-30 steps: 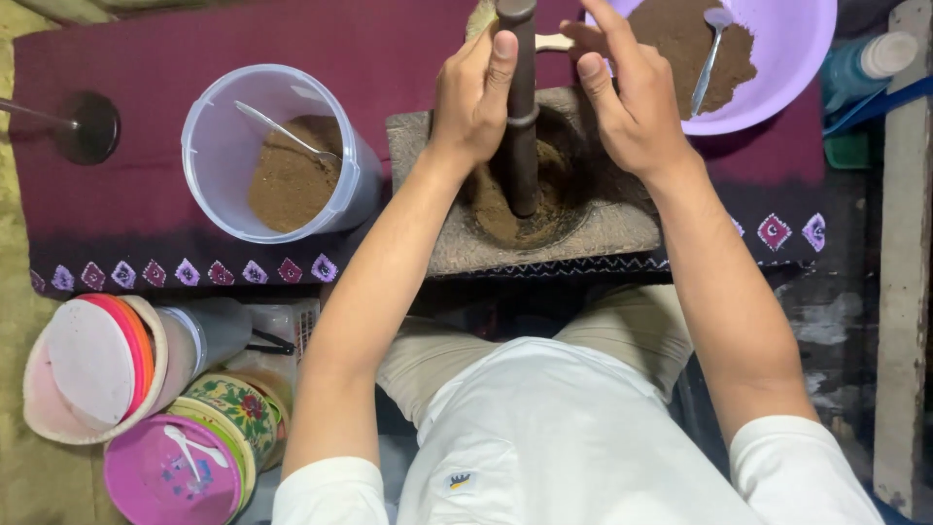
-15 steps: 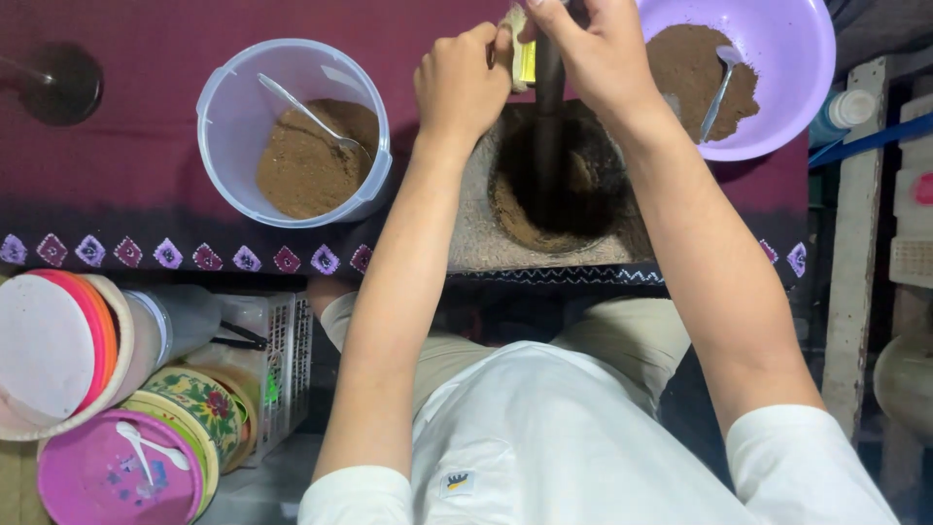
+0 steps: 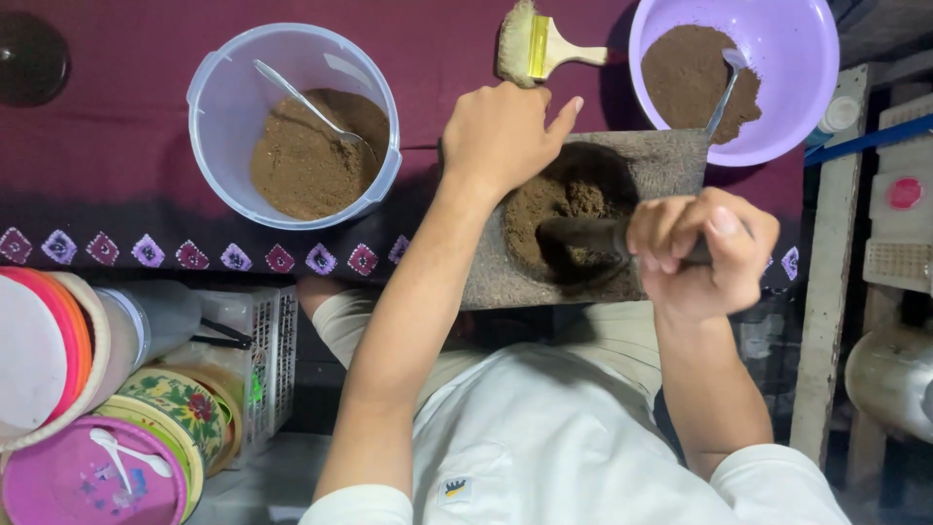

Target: Grinding brown powder in a stone mortar using a pestle and scraping the sides with a small tool to ensure even consistency.

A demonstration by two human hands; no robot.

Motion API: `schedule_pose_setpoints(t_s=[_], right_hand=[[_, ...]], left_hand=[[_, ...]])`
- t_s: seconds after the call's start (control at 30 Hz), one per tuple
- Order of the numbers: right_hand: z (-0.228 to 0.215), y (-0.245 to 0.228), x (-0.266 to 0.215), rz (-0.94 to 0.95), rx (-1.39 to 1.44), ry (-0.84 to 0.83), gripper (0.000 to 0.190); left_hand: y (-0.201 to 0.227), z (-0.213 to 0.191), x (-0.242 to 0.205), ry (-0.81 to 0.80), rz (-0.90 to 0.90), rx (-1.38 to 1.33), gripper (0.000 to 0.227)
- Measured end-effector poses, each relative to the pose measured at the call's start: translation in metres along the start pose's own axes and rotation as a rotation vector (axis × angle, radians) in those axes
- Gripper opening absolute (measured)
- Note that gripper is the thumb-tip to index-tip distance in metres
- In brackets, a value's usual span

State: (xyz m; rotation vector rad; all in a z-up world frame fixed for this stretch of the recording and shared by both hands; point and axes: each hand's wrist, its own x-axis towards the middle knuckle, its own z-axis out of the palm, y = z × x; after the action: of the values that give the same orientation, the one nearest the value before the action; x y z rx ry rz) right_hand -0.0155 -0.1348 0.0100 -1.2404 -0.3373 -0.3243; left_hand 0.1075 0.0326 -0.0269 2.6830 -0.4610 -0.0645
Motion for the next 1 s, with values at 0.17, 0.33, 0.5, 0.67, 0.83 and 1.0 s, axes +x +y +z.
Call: schedule_pose_setpoints(t_s=[0.17,0.33,0.5,0.67,0.83,1.0], right_hand=[[-0.005,-0.057,-0.002,-0.185,-0.065,-0.115,0.042],[-0.017,-0.013,0.010,-0.315,-0.039,-0.109,0.033],[-0.002,0.009,0.002,-0.070,-0.023,0.043,0.039],[-0.015,-0.040,0.014,-0.229,-0.007,-0.125,0.036],[0.007,0.008,0.021,-0.323,0.054,-0.093,0.033],[0.014,-0.003,0.011,-0.195,0.063,-0.080,0.034]], left_hand=[[0.002,0.001,-0.008,-0.031,0.031,0.077,0.071],[0.004,0.007,-0.015,-0.027,0.051,0.117,0.076],[0.000,0.014,-0.014,0.080,0.138,0.152,0.078],[0.004,0.010,-0.019,0.063,0.121,0.160,0.077],[0.000,0.015,-0.018,0.121,0.153,0.152,0.075],[-0.004,0.014,-0.015,0.135,0.140,0.101,0.067]])
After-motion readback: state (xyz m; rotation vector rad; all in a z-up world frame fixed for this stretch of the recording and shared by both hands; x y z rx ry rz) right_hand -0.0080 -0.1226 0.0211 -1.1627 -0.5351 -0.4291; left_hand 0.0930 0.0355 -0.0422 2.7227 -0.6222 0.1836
